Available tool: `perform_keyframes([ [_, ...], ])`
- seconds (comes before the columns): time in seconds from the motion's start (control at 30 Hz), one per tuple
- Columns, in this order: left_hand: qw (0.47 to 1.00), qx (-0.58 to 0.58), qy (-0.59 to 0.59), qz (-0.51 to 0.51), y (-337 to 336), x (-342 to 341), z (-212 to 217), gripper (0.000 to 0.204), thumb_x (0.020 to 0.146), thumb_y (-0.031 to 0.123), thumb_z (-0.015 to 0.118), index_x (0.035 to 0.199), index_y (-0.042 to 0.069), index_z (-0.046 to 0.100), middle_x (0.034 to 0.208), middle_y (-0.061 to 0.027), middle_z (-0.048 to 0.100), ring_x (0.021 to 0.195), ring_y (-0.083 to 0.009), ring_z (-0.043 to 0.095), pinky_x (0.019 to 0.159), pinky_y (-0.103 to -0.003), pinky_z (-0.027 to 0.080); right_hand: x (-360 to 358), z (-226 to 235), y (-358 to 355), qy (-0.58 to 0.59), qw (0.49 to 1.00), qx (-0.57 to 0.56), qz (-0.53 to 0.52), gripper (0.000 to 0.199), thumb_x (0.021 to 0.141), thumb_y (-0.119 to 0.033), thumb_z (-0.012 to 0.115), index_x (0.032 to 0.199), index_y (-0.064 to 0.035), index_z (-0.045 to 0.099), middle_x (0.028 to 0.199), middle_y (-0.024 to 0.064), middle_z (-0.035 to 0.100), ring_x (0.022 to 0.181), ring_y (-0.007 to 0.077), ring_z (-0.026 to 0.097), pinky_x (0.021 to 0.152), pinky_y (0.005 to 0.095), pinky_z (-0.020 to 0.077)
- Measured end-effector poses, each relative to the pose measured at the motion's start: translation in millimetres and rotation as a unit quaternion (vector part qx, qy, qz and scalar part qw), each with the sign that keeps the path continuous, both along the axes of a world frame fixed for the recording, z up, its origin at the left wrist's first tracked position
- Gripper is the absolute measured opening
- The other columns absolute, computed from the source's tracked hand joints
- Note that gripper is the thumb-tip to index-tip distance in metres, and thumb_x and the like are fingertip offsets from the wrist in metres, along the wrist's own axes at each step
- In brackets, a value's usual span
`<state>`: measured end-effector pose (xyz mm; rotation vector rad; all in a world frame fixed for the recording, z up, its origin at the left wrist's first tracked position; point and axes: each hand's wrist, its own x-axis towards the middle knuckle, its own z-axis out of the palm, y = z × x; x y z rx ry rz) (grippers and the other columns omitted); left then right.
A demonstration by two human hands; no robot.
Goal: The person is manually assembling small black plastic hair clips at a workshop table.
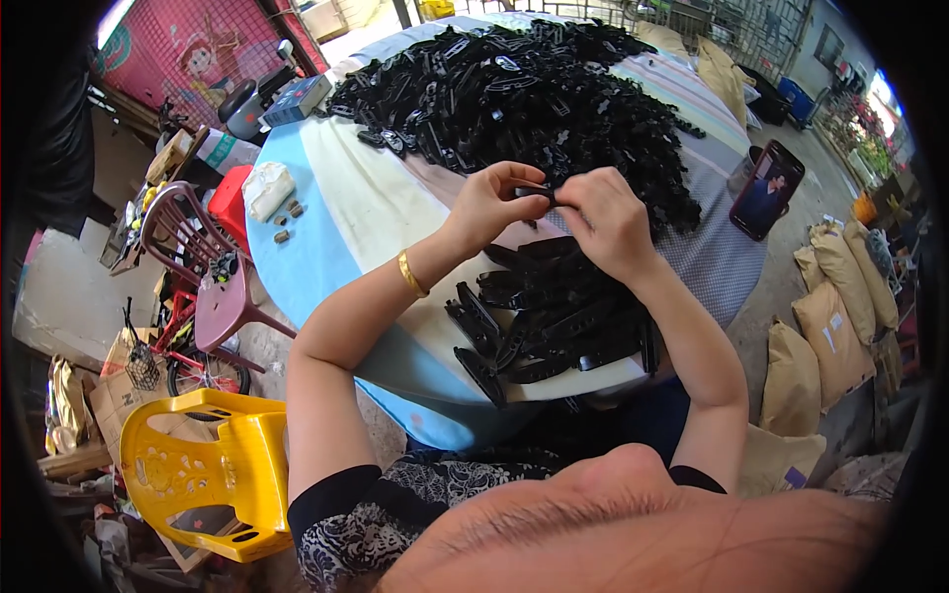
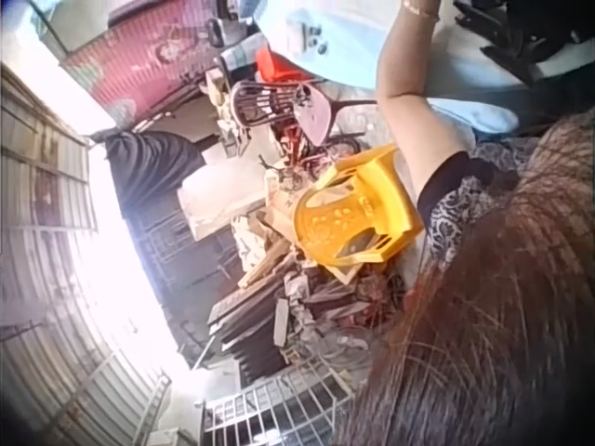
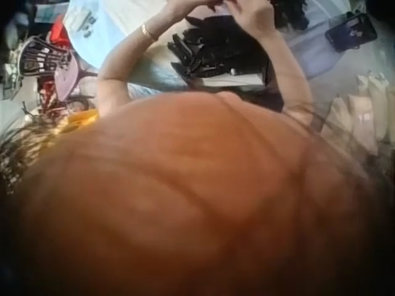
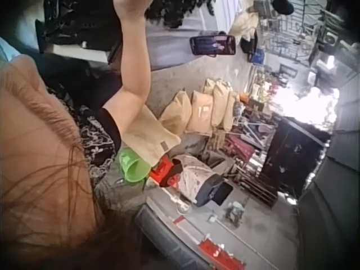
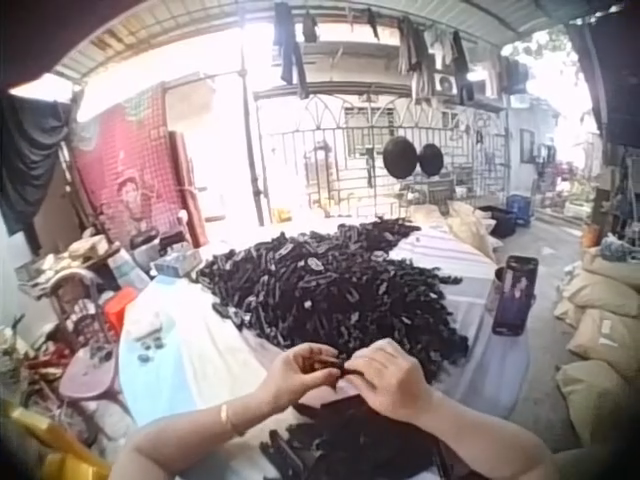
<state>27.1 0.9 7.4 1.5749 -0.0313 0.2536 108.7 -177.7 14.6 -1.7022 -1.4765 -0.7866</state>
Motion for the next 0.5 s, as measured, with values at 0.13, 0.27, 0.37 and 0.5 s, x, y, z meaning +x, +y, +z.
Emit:
perform_keyframes([
  [0.13, 0.981, 0.160, -0.100, 0.043, -5.1, -8.1, 0.2, 0.026, 0.076, 0.003, 0.069, 0.099, -0.001, 0.056, 0.091, -0.0079, 0.065, 0.078, -0.0116, 0.064, 0.069, -0.024, 0.052, 10.9, -3.7, -3.1, 0.363, 0.921, -0.114, 0.078, 0.026, 0.072, -0.013, 0.070, 0.095, -0.0020, 0.067, 0.090, 0.0129, 0.067, 0.080, 0.0256, 0.064, 0.072, 0.0332, 0.0511],
  [0.27, 0.936, 0.285, -0.196, 0.069, -12.9, -5.3, -5.9, 0.027, 0.074, 0.002, 0.069, 0.099, 0.001, 0.058, 0.089, -0.0110, 0.066, 0.077, -0.0178, 0.066, 0.071, -0.026, 0.052, 13.6, -2.4, -8.7, 0.221, 0.969, -0.101, 0.029, 0.026, 0.073, -0.015, 0.071, 0.096, -0.0038, 0.068, 0.084, 0.0129, 0.068, 0.074, 0.0224, 0.066, 0.068, 0.0301, 0.0503],
  [0.37, 0.948, 0.254, -0.179, 0.065, -15.8, -8.3, -3.2, 0.033, 0.076, 0.003, 0.068, 0.107, 0.002, 0.056, 0.092, -0.0120, 0.066, 0.081, -0.0177, 0.066, 0.072, -0.026, 0.052, 29.7, -10.0, -6.3, 0.354, 0.918, -0.125, 0.124, 0.026, 0.076, -0.015, 0.071, 0.100, -0.0052, 0.068, 0.084, 0.0079, 0.069, 0.073, 0.0152, 0.064, 0.069, 0.0278, 0.0501],
  [0.5, 0.983, 0.164, -0.071, 0.042, -5.7, -28.6, -3.7, 0.036, 0.080, 0.003, 0.065, 0.113, 0.001, 0.053, 0.099, -0.0096, 0.065, 0.092, -0.0150, 0.063, 0.078, -0.026, 0.050, 55.8, -14.8, -21.2, 0.551, 0.761, -0.258, 0.225, 0.033, 0.092, -0.029, 0.057, 0.111, -0.0030, 0.064, 0.102, 0.0070, 0.066, 0.095, 0.0116, 0.060, 0.081, 0.0251, 0.0488],
])
